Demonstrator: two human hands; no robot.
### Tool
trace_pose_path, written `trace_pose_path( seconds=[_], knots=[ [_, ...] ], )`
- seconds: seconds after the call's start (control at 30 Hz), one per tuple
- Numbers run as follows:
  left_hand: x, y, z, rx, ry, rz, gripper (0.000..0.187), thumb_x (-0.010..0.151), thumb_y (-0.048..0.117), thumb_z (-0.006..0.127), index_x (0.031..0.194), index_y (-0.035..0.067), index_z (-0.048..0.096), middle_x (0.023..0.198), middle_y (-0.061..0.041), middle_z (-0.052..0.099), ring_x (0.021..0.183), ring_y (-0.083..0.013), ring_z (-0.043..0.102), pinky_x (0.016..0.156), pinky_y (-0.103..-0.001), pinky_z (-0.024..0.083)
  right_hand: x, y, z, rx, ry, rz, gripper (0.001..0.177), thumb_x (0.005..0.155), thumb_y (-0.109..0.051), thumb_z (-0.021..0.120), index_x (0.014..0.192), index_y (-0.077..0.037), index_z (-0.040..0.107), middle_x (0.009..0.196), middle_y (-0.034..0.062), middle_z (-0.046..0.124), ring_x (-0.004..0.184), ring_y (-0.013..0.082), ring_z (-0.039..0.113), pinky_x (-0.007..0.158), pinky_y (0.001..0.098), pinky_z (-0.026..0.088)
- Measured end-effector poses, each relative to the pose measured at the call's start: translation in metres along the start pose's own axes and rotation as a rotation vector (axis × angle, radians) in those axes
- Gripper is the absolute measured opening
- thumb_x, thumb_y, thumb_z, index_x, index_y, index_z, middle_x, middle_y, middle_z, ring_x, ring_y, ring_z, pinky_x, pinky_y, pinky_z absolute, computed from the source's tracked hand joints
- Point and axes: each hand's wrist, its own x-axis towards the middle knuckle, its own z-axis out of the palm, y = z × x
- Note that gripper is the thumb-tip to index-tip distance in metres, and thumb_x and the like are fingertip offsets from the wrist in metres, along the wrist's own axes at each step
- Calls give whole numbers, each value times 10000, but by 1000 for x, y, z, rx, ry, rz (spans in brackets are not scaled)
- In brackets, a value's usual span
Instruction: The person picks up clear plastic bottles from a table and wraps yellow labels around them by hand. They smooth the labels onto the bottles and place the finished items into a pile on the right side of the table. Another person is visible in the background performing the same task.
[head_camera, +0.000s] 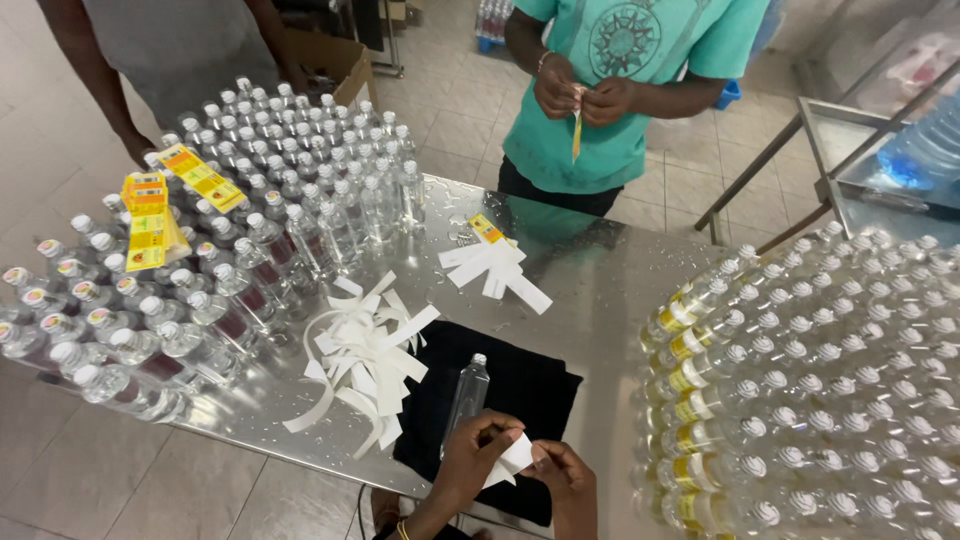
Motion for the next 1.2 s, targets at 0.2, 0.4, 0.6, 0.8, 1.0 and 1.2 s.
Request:
trace_pose_path(
  seconds=[0.2, 0.4, 0.6, 0.8, 1.0, 1.2],
  knots=[
    [-11, -30, 25, 64, 61, 54, 279, 940, 346, 808, 1166, 185, 833, 1123, 31, 802, 1057, -117, 727, 937, -296, 553, -11, 3, -21, -29, 40, 195, 329, 981, -189, 760, 1098, 100, 864, 954, 217, 805, 863, 373, 817, 895, 462, 681],
    [-31, -59, 30, 121, 267, 103, 178, 1016, 328, 670, 1071, 159, 684, 1062, -13, 723, 1004, -161, 695, 906, -324, 541, -17, 21, -31, 3, 210, 247, 391, 997, -157, 737, 1229, 148, 811, 954, 310, 776, 889, 441, 795, 916, 508, 692],
    [-56, -37, 38, -378, 180, -298, 401, 999, 347, 689, 1295, 77, 714, 1136, -123, 846, 1001, -229, 790, 772, -313, 505, -37, -9, -15, -185, 149, 103, 327, 1008, -234, 715, 1166, 28, 831, 916, 179, 855, 850, 284, 846, 876, 384, 636],
    [-69, -25, 37, -210, 99, 1, 505, 978, 300, 750, 1442, 113, 684, 1309, -62, 823, 1177, -175, 813, 992, -304, 641, -34, -19, 3, -249, -7, -35, 269, 1049, -230, 673, 1157, -44, 835, 1009, 46, 809, 914, 194, 790, 858, 336, 648],
    [-55, -15, 19, -99, 205, 145, 258, 1025, 236, 710, 1239, 109, 777, 1052, -30, 820, 829, -129, 791, 705, -257, 677, -35, -22, 18, -323, -137, -126, 271, 1065, -268, 650, 1113, -69, 827, 912, 33, 756, 837, 155, 736, 828, 311, 569],
    [-34, -24, -10, -93, 304, -17, 256, 1052, 320, 684, 1013, 110, 825, 839, 21, 727, 726, -83, 566, 689, -274, 458, -27, -7, 47, -336, -131, -47, 287, 1028, -325, 677, 1123, -95, 821, 803, 62, 818, 800, 167, 805, 763, 308, 574]
  ],
)
